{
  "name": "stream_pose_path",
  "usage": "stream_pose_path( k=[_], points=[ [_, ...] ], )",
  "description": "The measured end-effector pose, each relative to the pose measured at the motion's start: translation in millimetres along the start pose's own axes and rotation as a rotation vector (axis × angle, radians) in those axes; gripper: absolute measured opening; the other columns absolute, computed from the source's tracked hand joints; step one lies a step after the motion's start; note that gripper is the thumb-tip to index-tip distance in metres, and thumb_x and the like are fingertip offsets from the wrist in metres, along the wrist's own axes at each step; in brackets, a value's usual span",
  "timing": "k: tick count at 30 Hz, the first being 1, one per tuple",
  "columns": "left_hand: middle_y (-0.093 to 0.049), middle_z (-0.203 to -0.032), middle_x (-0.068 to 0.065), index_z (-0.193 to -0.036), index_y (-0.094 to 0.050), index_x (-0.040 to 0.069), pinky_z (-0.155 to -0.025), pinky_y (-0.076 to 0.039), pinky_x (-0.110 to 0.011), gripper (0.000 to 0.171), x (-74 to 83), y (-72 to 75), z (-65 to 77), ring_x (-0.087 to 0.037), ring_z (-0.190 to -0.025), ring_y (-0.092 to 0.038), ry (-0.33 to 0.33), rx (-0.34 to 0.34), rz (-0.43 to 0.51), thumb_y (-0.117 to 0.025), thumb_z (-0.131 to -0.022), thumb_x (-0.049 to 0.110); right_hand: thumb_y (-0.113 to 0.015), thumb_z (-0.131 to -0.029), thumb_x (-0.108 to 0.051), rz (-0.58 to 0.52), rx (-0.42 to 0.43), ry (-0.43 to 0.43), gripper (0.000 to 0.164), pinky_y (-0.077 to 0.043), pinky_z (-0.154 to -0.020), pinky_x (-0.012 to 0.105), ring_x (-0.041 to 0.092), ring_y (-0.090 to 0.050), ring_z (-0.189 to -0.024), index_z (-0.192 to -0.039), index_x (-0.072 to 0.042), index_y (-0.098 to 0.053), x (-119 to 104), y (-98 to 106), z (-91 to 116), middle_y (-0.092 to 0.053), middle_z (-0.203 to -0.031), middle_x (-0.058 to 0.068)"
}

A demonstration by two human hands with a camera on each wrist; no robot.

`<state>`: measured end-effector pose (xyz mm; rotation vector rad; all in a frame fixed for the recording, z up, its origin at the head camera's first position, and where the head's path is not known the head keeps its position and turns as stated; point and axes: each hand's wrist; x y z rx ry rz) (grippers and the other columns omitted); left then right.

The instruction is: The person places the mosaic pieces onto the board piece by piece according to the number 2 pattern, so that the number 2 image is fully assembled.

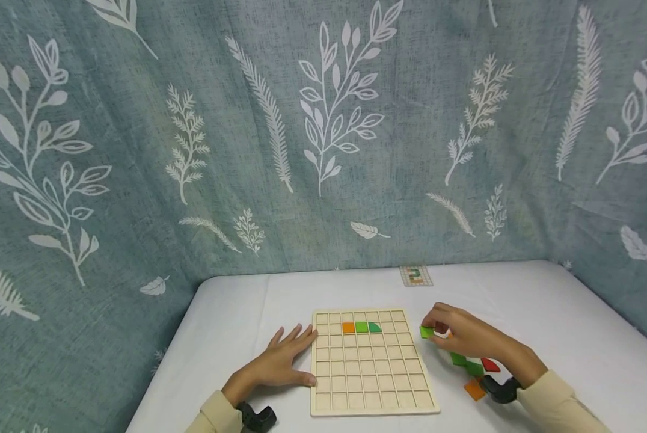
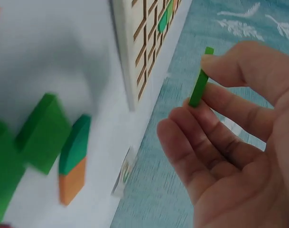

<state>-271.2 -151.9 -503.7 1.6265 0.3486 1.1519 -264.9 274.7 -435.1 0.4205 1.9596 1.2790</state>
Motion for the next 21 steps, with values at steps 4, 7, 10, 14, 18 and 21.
stream_pose_path(
  k=[4,7,10,14,18,21],
  points=[
    [-0.022,-0.166,-0.008,-0.158,-0.029,0.013,-0.123,0.002,-0.063,0.109,-0.4,0.7,-1.6,-0.035,-0.156,-0.013,0.006,-0.002,-0.003,-0.073,-0.075,0.067,-0.069,-0.094,-0.014,-0.014,-0.018,-0.007,0.014,-0.052,-0.069,0.028,0.008,-0.055,-0.083,-0.108,-0.015,-0.068,-6.4,-2.1,-12.6,-0.059,-0.099,-0.004],
    [-0.022,-0.166,-0.008,-0.158,-0.029,0.013,-0.123,0.003,-0.063,0.109,-0.6,1.3,-2.2,-0.035,-0.156,-0.013,0.008,-0.006,-0.004,-0.073,-0.075,0.068,-0.07,-0.094,-0.015,-0.022,-0.023,-0.007,0.013,-0.052,-0.07,0.029,0.008,-0.054,-0.084,-0.107,-0.015,-0.067,-11.2,-4.8,-20.6,-0.059,-0.099,-0.004],
    [-0.021,-0.166,-0.008,-0.159,-0.029,0.013,-0.123,0.003,-0.063,0.108,0.1,2.4,-2.0,-0.035,-0.156,-0.013,0.008,-0.003,0.001,-0.073,-0.075,0.067,-0.07,-0.094,-0.015,-0.022,-0.018,0.002,0.013,-0.052,-0.071,0.029,0.009,-0.055,-0.084,-0.106,-0.015,-0.067,-14.7,-8.6,-28.3,-0.059,-0.098,-0.005],
    [-0.022,-0.166,-0.008,-0.158,-0.029,0.013,-0.123,0.003,-0.063,0.108,0.4,2.6,-1.7,-0.035,-0.156,-0.013,0.01,0.001,0.01,-0.074,-0.075,0.066,-0.069,-0.094,-0.014,-0.034,-0.027,0.013,0.012,-0.052,-0.072,0.03,0.01,-0.055,-0.084,-0.106,-0.015,-0.067,-16.0,-16.5,-37.9,-0.06,-0.097,-0.002],
    [-0.022,-0.166,-0.009,-0.158,-0.029,0.013,-0.122,0.003,-0.064,0.108,0.2,1.2,-0.7,-0.036,-0.156,-0.014,0.005,-0.004,0.008,-0.074,-0.075,0.065,-0.068,-0.094,-0.015,-0.075,-0.058,0.009,0.013,-0.054,-0.073,0.031,0.009,-0.057,-0.085,-0.108,-0.013,-0.067,-15.8,-25.8,-46.2,-0.061,-0.1,-0.001],
    [-0.022,-0.166,-0.009,-0.158,-0.029,0.013,-0.122,0.002,-0.064,0.108,0.2,0.7,-0.5,-0.037,-0.155,-0.014,0.002,-0.004,0.003,-0.074,-0.076,0.065,-0.068,-0.095,-0.015,-0.106,-0.077,0.013,0.014,-0.054,-0.073,0.029,0.009,-0.057,-0.085,-0.109,-0.012,-0.068,-17.1,-31.1,-52.7,-0.061,-0.101,0.0]
  ],
)
Point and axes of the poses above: each hand's wrist, its own z-axis away from the middle knuckle, its own y-axis out of the back of the hand, x = y × z
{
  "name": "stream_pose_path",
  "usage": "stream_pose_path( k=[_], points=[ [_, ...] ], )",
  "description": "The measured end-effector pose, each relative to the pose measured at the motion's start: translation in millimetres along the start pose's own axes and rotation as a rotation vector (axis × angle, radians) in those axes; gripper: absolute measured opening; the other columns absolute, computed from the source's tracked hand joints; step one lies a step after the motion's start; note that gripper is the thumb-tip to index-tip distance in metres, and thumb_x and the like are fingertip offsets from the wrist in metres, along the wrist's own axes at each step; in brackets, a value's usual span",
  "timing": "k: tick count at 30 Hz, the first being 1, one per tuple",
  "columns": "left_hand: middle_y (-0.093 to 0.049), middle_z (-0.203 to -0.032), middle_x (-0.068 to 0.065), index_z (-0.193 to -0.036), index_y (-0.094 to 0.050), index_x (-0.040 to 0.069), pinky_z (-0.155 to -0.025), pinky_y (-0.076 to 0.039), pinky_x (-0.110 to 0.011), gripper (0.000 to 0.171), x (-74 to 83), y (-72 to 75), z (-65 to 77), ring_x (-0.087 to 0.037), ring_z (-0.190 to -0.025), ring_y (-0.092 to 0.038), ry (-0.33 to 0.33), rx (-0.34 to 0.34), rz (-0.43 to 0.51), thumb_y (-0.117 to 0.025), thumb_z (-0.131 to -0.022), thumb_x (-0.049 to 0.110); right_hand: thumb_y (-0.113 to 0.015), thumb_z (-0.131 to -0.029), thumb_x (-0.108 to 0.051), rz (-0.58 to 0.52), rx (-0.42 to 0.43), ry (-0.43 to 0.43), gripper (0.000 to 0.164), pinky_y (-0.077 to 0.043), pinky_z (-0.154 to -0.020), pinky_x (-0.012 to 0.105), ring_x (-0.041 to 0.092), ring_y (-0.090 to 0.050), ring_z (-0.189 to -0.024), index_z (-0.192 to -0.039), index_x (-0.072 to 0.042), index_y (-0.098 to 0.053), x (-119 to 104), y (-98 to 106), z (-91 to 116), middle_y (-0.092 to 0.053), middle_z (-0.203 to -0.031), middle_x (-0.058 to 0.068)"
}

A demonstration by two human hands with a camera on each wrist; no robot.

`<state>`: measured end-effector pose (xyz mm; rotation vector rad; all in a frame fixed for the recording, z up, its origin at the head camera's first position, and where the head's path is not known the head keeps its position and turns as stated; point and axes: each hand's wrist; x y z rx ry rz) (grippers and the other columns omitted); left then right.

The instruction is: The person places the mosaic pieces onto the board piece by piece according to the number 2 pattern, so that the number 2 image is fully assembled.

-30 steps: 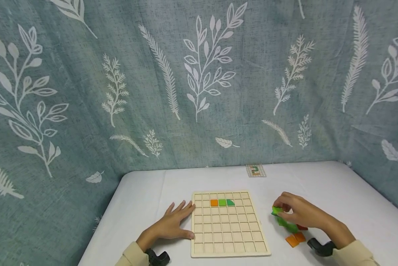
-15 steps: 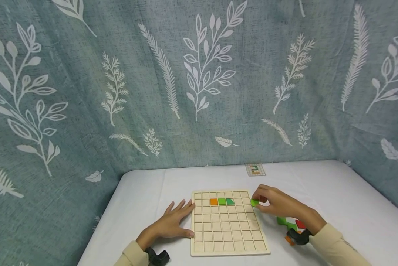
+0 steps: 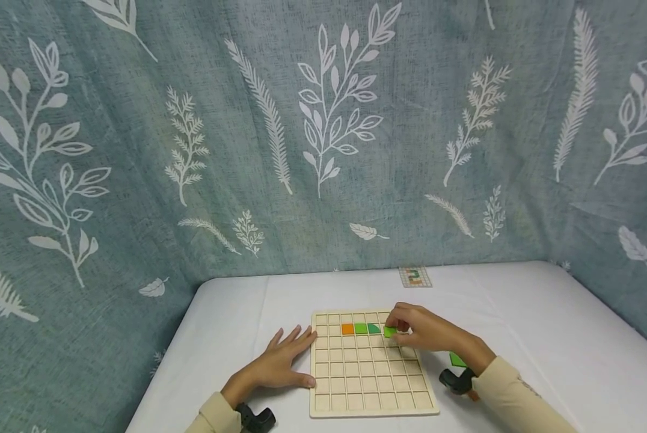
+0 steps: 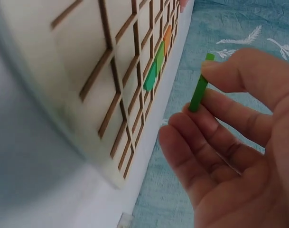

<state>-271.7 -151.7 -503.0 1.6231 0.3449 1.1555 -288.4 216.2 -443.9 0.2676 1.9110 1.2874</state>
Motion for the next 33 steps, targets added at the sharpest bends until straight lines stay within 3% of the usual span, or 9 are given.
stream_pose_path(
  k=[6,16,33],
  points=[
    [-0.023,-0.166,-0.01,-0.158,-0.03,0.012,-0.122,0.002,-0.064,0.108,-0.4,2.0,0.6,-0.037,-0.155,-0.014,-0.004,0.01,0.01,-0.074,-0.075,0.065,-0.068,-0.096,-0.016,-0.023,-0.016,0.022,0.014,-0.052,-0.072,0.025,0.008,-0.056,-0.084,-0.108,-0.009,-0.069,-1.7,-7.8,-12.7,-0.062,-0.099,0.001],
    [-0.024,-0.166,-0.009,-0.158,-0.03,0.013,-0.123,0.001,-0.064,0.107,-0.6,2.7,1.6,-0.037,-0.155,-0.014,-0.008,0.008,0.003,-0.075,-0.076,0.064,-0.07,-0.094,-0.015,-0.026,-0.029,-0.029,0.012,-0.05,-0.07,0.023,0.008,-0.053,-0.081,-0.106,-0.011,-0.07,1.6,-21.5,-22.6,-0.06,-0.097,0.001],
    [-0.023,-0.166,-0.009,-0.159,-0.029,0.013,-0.123,0.002,-0.063,0.107,0.4,3.5,1.0,-0.035,-0.156,-0.013,-0.006,-0.007,0.003,-0.072,-0.077,0.066,-0.073,-0.091,-0.011,0.005,-0.021,-0.022,0.012,-0.052,-0.072,0.022,0.007,-0.055,-0.083,-0.103,-0.01,-0.072,3.0,-30.4,-25.9,-0.061,-0.098,0.001]
  ],
)
Point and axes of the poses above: each hand's wrist, its own z-axis away from the middle knuckle, its own y-axis out of the back of the hand, x = y × z
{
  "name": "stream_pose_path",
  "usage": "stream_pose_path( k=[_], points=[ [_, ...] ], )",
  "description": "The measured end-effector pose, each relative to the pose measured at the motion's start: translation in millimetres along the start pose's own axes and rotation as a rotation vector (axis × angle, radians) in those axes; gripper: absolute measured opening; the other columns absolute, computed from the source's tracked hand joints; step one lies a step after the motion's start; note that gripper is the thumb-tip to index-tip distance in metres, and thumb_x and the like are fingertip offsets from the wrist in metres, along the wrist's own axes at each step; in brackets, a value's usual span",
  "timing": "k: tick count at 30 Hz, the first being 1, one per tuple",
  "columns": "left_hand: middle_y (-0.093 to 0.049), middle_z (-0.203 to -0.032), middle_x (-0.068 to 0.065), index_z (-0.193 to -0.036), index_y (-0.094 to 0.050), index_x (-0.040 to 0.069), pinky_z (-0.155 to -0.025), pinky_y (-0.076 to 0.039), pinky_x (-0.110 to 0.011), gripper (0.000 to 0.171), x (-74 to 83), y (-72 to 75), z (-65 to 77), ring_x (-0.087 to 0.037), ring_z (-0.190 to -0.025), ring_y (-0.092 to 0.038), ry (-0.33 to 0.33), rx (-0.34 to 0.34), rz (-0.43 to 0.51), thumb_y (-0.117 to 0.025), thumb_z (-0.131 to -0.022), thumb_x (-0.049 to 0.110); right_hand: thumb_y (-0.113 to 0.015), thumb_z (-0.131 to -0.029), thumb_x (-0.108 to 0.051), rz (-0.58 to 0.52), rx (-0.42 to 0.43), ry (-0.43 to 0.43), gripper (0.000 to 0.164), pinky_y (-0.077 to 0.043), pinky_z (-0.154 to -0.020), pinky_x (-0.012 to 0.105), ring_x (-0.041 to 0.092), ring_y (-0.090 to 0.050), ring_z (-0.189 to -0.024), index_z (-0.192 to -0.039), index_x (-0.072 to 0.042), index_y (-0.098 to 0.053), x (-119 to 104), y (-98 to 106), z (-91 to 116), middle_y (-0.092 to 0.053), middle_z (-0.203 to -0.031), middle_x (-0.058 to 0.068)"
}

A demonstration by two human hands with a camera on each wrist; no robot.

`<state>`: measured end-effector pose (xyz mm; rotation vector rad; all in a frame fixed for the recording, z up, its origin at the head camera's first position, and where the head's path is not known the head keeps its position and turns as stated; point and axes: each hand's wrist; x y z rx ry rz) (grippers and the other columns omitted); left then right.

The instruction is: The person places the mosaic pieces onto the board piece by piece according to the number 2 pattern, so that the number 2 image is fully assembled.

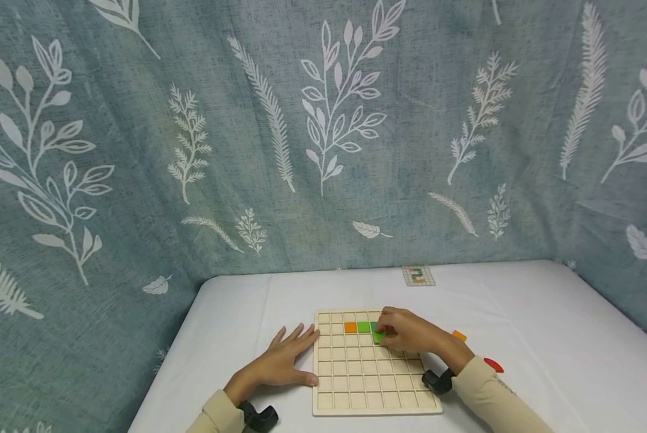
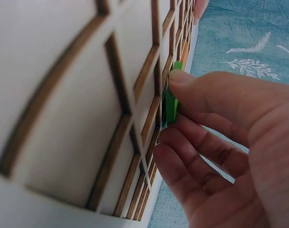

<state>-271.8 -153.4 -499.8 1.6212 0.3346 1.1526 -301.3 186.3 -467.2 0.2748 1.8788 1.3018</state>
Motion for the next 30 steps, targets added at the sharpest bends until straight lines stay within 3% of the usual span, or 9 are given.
stream_pose_path(
  k=[20,30],
  points=[
    [-0.023,-0.166,-0.01,-0.158,-0.03,0.013,-0.123,0.001,-0.064,0.107,-0.9,-0.2,0.4,-0.036,-0.156,-0.014,-0.002,0.015,-0.004,-0.074,-0.076,0.065,-0.076,-0.089,-0.016,0.001,-0.003,0.036,0.014,-0.053,-0.071,0.022,0.006,-0.057,-0.082,-0.102,-0.01,-0.075,3.6,1.4,-2.6,-0.062,-0.098,0.002],
    [-0.023,-0.166,-0.009,-0.158,-0.029,0.013,-0.123,0.002,-0.063,0.107,-2.3,-1.7,-0.9,-0.035,-0.156,-0.013,-0.003,0.007,0.005,-0.073,-0.076,0.066,-0.076,-0.089,-0.016,-0.002,-0.019,-0.011,0.014,-0.053,-0.074,0.022,0.006,-0.056,-0.084,-0.102,-0.01,-0.074,4.1,-0.3,-2.8,-0.06,-0.099,0.0]
  ],
)
Point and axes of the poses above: each hand's wrist, its own z-axis away from the middle knuckle, its own y-axis out of the back of the hand, x = y × z
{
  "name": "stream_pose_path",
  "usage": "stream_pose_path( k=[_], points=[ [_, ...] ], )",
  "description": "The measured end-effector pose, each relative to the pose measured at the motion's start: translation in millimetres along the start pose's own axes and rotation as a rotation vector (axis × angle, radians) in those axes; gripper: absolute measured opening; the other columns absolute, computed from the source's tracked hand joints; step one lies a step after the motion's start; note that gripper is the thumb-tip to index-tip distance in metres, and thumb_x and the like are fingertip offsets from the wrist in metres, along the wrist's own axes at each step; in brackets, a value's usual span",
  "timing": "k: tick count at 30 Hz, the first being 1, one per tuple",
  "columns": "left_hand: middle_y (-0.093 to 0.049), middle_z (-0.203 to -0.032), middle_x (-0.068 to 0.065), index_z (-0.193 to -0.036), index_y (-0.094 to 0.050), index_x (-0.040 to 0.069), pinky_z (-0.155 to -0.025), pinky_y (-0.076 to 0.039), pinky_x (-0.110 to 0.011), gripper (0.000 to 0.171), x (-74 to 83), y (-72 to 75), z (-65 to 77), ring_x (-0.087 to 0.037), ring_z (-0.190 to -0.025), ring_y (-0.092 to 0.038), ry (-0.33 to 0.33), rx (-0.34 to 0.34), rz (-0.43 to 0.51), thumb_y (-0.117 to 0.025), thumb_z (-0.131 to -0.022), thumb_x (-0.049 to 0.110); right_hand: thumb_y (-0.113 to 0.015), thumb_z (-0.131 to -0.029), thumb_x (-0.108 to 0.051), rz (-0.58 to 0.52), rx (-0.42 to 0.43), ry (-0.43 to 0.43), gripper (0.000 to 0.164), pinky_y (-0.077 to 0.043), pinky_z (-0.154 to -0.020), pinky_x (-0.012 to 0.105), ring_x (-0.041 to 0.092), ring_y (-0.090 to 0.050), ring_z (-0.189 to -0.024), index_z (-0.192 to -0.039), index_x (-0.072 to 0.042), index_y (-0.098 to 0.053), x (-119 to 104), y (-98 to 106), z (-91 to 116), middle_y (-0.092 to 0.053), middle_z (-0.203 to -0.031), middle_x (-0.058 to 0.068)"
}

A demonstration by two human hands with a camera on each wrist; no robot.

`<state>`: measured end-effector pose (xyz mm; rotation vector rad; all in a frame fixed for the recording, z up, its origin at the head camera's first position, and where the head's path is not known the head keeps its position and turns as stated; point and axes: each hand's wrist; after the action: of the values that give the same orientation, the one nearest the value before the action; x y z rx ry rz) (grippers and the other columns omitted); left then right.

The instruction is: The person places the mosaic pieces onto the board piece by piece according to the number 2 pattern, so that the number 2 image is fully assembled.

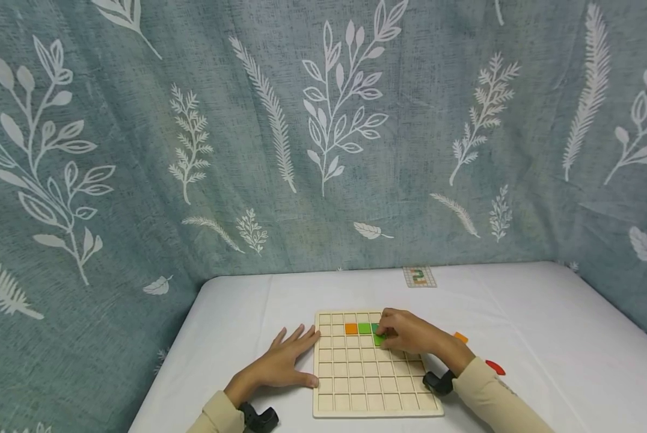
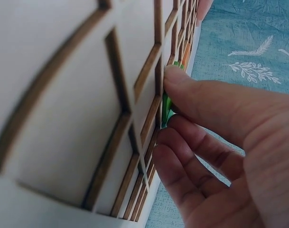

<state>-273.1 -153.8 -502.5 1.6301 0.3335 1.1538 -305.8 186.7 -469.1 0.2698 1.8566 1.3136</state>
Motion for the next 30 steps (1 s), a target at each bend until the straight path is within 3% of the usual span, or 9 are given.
stream_pose_path(
  k=[10,18,23,30],
  points=[
    [-0.023,-0.166,-0.009,-0.159,-0.029,0.013,-0.122,0.002,-0.064,0.108,0.9,-0.7,-0.8,-0.035,-0.156,-0.013,-0.008,0.0,-0.004,-0.072,-0.076,0.067,-0.075,-0.09,-0.015,0.016,0.003,-0.02,0.017,-0.052,-0.073,0.023,0.005,-0.054,-0.084,-0.106,-0.01,-0.072,-2.6,1.4,4.3,-0.06,-0.1,0.0],
    [-0.022,-0.166,-0.009,-0.159,-0.029,0.013,-0.122,0.001,-0.064,0.108,-0.1,-1.5,-2.2,-0.036,-0.155,-0.014,-0.011,0.002,-0.005,-0.072,-0.076,0.067,-0.071,-0.093,-0.013,0.006,0.087,0.06,0.02,-0.054,-0.073,0.023,0.003,-0.058,-0.085,-0.112,-0.005,-0.07,-6.8,16.8,17.6,-0.067,-0.1,0.006],
    [-0.022,-0.166,-0.009,-0.158,-0.029,0.013,-0.122,0.001,-0.064,0.109,-0.4,-1.6,-2.2,-0.037,-0.155,-0.014,-0.007,0.007,-0.011,-0.072,-0.075,0.068,-0.071,-0.093,-0.012,0.034,0.089,0.07,0.019,-0.057,-0.076,0.027,0.005,-0.062,-0.089,-0.112,-0.01,-0.07,-11.3,30.6,35.7,-0.069,-0.103,0.006],
    [-0.022,-0.166,-0.01,-0.158,-0.029,0.012,-0.122,0.001,-0.066,0.109,-0.3,-3.6,-0.9,-0.038,-0.155,-0.015,-0.011,0.011,0.001,-0.073,-0.075,0.067,-0.071,-0.094,-0.019,0.049,0.102,0.007,0.021,-0.058,-0.077,0.03,0.006,-0.064,-0.093,-0.113,-0.013,-0.068,-11.9,48.3,76.8,-0.069,-0.107,0.003]
  ],
)
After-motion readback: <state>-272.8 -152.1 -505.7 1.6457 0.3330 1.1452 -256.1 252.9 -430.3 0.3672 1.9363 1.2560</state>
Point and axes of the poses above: each hand's wrist, its own z-axis away from the middle knuckle, its own y-axis out of the back of the hand, x = y × z
